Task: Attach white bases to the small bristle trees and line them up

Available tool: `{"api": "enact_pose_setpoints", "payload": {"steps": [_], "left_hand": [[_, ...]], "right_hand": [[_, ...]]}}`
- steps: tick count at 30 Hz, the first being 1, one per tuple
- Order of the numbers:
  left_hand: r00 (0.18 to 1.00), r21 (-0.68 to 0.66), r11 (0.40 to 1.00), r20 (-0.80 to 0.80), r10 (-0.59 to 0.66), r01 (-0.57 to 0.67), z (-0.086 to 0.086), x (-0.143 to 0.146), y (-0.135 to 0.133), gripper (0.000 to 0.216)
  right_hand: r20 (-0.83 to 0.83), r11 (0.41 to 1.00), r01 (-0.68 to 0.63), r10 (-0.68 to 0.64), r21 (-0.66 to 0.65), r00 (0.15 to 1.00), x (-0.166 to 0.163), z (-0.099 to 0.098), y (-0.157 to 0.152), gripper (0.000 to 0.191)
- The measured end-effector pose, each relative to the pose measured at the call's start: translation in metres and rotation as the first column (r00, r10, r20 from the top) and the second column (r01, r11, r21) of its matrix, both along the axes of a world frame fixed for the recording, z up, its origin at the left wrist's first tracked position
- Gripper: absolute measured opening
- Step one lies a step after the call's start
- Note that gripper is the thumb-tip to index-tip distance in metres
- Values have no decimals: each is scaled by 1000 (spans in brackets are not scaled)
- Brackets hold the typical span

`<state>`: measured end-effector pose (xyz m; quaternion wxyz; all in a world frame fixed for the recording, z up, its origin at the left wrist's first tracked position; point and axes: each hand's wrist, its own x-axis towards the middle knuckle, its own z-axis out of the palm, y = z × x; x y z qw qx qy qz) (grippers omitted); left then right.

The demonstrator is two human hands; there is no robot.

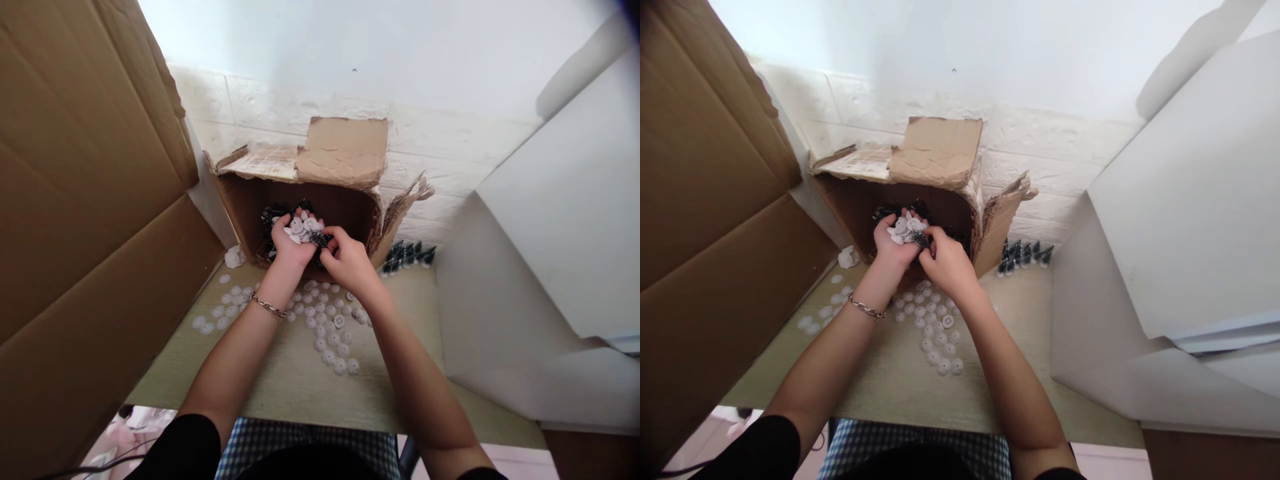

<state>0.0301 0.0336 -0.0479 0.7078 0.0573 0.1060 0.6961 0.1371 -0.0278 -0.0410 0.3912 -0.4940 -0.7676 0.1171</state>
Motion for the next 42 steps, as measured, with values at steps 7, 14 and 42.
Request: {"api": "enact_pose_setpoints", "payload": {"steps": [7,14,42], "left_hand": [[1000,-42,999,-18,-17,17,-2,1,1,14],[999,-60,997,1,-43,43,-3,5,0,15],[997,-65,995,21,-74,76,-5,2,0,12]], "right_hand": [[9,1000,-4,3,14,1000,3,-5,6,34],[51,1000,25,-25,15,998,8,0,6,34],[119,977,137,-158,166,980,23,12,7,27]]}}
